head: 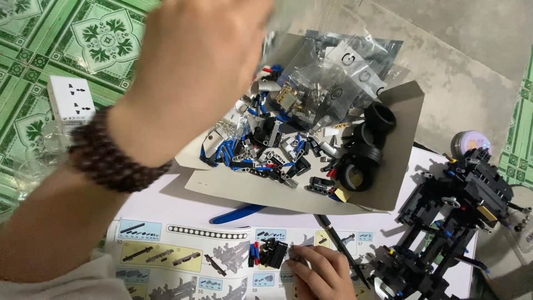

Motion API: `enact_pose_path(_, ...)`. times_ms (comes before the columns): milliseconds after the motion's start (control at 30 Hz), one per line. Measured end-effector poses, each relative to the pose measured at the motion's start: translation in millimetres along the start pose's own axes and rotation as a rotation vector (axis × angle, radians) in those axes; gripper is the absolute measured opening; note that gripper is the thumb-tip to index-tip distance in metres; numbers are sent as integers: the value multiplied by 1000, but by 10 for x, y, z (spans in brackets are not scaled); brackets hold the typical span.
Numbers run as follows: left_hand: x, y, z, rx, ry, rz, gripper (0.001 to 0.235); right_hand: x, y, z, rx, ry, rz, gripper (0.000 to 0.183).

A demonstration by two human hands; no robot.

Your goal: The person assembles a Lego Technic model by selecting small parts from a box and connecting them according to an instruction manual. They repeatedly reach into the box to retrieve pieces and attach them to a growing subassembly on the table.

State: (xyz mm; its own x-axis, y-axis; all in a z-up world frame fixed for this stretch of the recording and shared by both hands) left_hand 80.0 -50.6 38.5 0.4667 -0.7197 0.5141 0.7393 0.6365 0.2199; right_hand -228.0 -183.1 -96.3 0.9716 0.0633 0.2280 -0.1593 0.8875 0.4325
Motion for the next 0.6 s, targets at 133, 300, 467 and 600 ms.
enact_pose_path(133,37,-111,-270,-324,193,48,14,-32,-5,-60,-18,-47,-25,13)
enact_pose_path(300,15,-102,-304,-145,298,241,48,-2,32,1,-1,-8,-73,15)
enact_pose_path(467,17,-325,-427,141,168,108,89,64,56,-43,-6,-137,-86,12)
enact_pose_path(600,81,-653,-798,53,157,-71,49,0,-3,-71,-14,-117,-38,13)
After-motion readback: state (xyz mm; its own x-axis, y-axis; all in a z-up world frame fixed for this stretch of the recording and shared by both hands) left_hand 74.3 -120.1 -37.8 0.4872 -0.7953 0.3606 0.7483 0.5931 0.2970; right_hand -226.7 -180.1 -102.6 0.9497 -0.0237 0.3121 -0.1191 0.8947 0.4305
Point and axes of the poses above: each hand's wrist, its own x-axis towards the middle knuckle, its own z-axis out of the back of the hand, y = z × x, the point moved 1 cm from there along x, towards the middle knuckle, and after that the axes turned 1 degree about y, right-handed, at the moved point
